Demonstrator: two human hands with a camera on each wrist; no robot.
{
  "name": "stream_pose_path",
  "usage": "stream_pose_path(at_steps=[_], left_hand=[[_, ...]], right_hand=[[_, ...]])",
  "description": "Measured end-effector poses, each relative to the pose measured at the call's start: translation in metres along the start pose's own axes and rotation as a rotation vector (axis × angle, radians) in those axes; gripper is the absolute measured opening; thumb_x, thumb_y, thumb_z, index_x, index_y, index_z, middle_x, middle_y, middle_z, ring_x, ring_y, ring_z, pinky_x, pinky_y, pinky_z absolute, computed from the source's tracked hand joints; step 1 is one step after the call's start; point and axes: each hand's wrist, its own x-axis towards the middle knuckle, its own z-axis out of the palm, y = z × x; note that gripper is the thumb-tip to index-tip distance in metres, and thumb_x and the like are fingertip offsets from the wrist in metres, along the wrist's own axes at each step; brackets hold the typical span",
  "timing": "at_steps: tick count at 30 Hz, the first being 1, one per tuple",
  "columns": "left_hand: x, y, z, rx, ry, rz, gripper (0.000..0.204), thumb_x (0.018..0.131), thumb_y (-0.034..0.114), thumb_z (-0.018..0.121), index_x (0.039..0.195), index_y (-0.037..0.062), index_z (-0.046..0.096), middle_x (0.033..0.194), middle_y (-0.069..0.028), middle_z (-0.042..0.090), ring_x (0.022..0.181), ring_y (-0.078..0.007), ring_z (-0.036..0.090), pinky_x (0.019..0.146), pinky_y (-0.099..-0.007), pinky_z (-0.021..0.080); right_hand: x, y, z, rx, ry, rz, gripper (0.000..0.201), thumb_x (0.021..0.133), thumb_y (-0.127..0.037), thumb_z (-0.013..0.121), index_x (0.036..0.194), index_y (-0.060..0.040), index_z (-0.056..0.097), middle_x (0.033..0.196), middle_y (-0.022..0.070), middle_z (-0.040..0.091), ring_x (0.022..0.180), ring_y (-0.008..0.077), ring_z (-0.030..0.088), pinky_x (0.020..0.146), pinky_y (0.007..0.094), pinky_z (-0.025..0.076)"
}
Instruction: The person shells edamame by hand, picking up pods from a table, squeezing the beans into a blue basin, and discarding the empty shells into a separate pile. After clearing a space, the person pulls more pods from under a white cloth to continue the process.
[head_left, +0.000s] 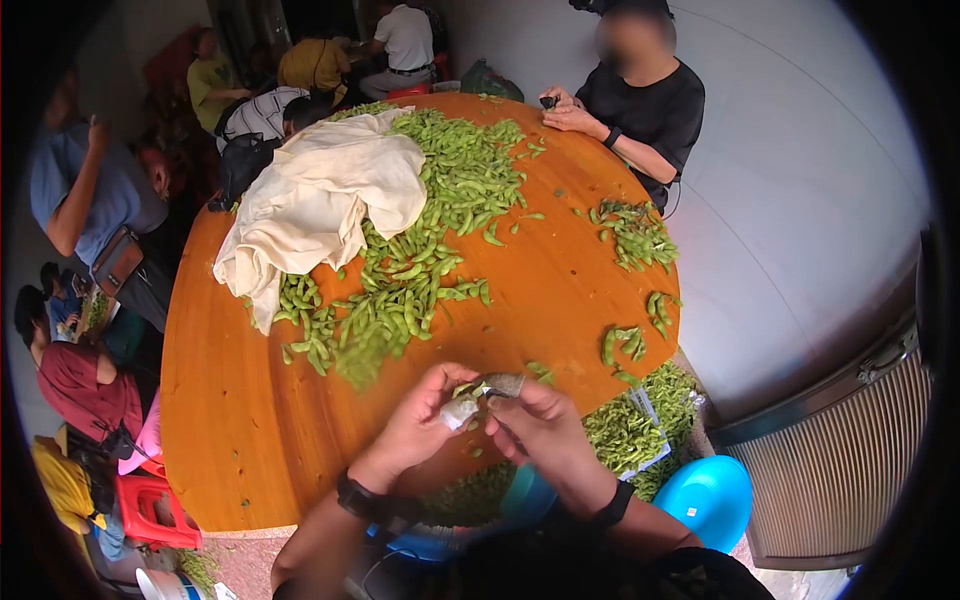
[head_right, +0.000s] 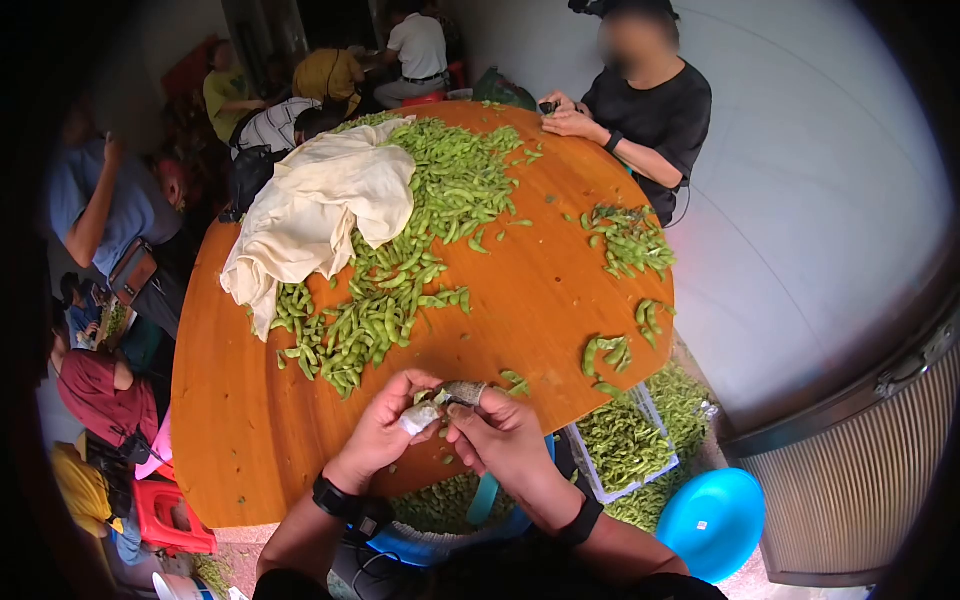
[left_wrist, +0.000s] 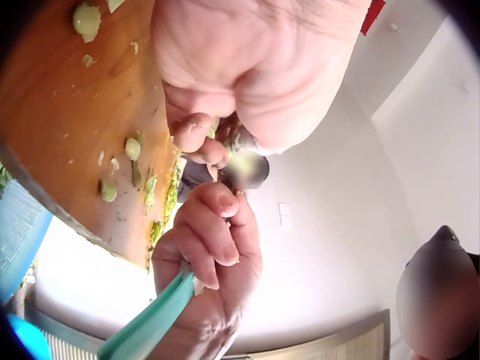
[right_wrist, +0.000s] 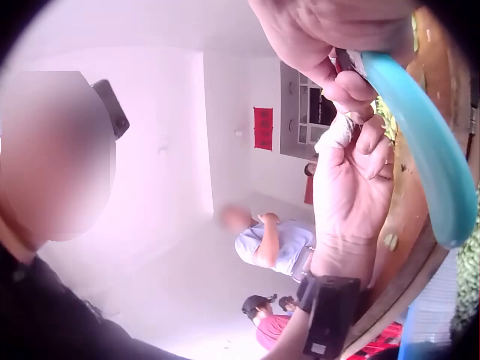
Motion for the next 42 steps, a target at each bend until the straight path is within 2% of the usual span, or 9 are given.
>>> stream_pose_path(at_steps=[8, 21, 24, 26, 27, 29, 35, 37, 42], left_hand=[[-0.002, 0.006, 0.011, 0.581, 0.116, 0.141, 0.034, 0.083, -0.007, 0.044, 0.116, 0.0004, 0.047, 0.105, -0.0058, 0.054, 0.1, -0.017, 0.056, 0.09, -0.0294, 0.045], [-0.01, 0.012, 0.017, 0.716, 0.24, -0.054, 0.029, 0.086, -0.006, 0.041, 0.109, 0.0016, 0.056, 0.089, -0.0095, 0.058, 0.086, -0.0184, 0.058, 0.078, -0.0308, 0.047], [-0.031, 0.011, 0.005, 0.962, 0.323, 0.021, 0.024, 0.087, -0.003, 0.045, 0.106, 0.0013, 0.058, 0.092, -0.0142, 0.059, 0.087, -0.0276, 0.061, 0.079, -0.0337, 0.048], [-0.045, 0.018, 0.002, 1.037, 0.336, 0.044, 0.024, 0.087, -0.001, 0.046, 0.108, 0.0008, 0.058, 0.098, -0.0185, 0.06, 0.09, -0.0346, 0.061, 0.081, -0.0378, 0.049], [-0.05, 0.019, 0.0, 1.115, 0.351, 0.071, 0.025, 0.087, 0.001, 0.048, 0.11, 0.0003, 0.057, 0.103, -0.0227, 0.061, 0.093, -0.0416, 0.061, 0.082, -0.0418, 0.05], [-0.058, 0.01, -0.006, 1.146, 0.419, 0.062, 0.026, 0.086, 0.0, 0.049, 0.11, 0.001, 0.059, 0.105, -0.0236, 0.061, 0.096, -0.0438, 0.06, 0.083, -0.0433, 0.05], [-0.055, 0.004, 0.0, 1.08, 0.432, 0.013, 0.035, 0.086, -0.003, 0.049, 0.119, 0.0037, 0.059, 0.11, -0.0235, 0.063, 0.103, -0.0419, 0.06, 0.087, -0.0417, 0.05], [-0.045, 0.006, 0.009, 0.98, 0.334, 0.119, 0.034, 0.091, -0.001, 0.049, 0.123, 0.0036, 0.058, 0.11, -0.019, 0.065, 0.095, -0.0333, 0.065, 0.083, -0.0347, 0.05], [-0.025, 0.005, 0.033, 0.833, 0.225, 0.089, 0.048, 0.09, -0.001, 0.05, 0.137, 0.0067, 0.046, 0.112, -0.0206, 0.063, 0.097, -0.0329, 0.064, 0.086, -0.0357, 0.049]], right_hand=[[-0.002, 0.003, -0.003, -0.061, -0.037, -0.022, 0.011, 0.098, -0.009, 0.053, 0.101, -0.0039, 0.063, 0.071, 0.0001, 0.06, 0.048, 0.0041, 0.05, 0.039, 0.0191, 0.036], [0.011, -0.003, -0.036, 0.079, 0.033, 0.018, 0.013, 0.097, -0.014, 0.057, 0.104, -0.0062, 0.064, 0.071, -0.0008, 0.06, 0.048, 0.0036, 0.049, 0.039, 0.0182, 0.032], [0.02, -0.008, -0.065, -0.158, 0.156, -0.098, 0.016, 0.093, -0.011, 0.058, 0.107, -0.0059, 0.065, 0.069, 0.0054, 0.063, 0.046, 0.0166, 0.053, 0.04, 0.0276, 0.038], [0.021, -0.009, -0.072, -1.213, 0.261, -0.725, 0.021, 0.086, -0.01, 0.061, 0.106, -0.0031, 0.063, 0.074, 0.0129, 0.063, 0.056, 0.0316, 0.059, 0.05, 0.0385, 0.047], [0.02, -0.006, -0.068, -1.213, 0.263, -0.722, 0.021, 0.086, -0.01, 0.061, 0.106, -0.0031, 0.063, 0.074, 0.0129, 0.063, 0.056, 0.0316, 0.059, 0.05, 0.0385, 0.047], [0.016, 0.004, -0.049, -1.264, -0.05, -0.708, 0.023, 0.08, -0.009, 0.063, 0.101, -0.0017, 0.059, 0.08, 0.0176, 0.061, 0.071, 0.0392, 0.06, 0.064, 0.0453, 0.051], [0.026, 0.007, -0.037, -1.401, -0.102, -0.575, 0.011, 0.083, -0.012, 0.06, 0.085, -0.0031, 0.054, 0.079, 0.0167, 0.06, 0.071, 0.0377, 0.062, 0.063, 0.0466, 0.051], [0.026, -0.002, -0.039, -1.325, 0.006, -0.574, 0.011, 0.084, -0.012, 0.06, 0.087, -0.003, 0.055, 0.08, 0.0179, 0.062, 0.072, 0.0391, 0.062, 0.062, 0.047, 0.051], [0.028, -0.001, -0.026, -0.833, -0.17, -0.475, 0.015, 0.085, -0.014, 0.07, 0.088, -0.0022, 0.061, 0.067, 0.0094, 0.054, 0.056, 0.0161, 0.049, 0.053, 0.0314, 0.041]])
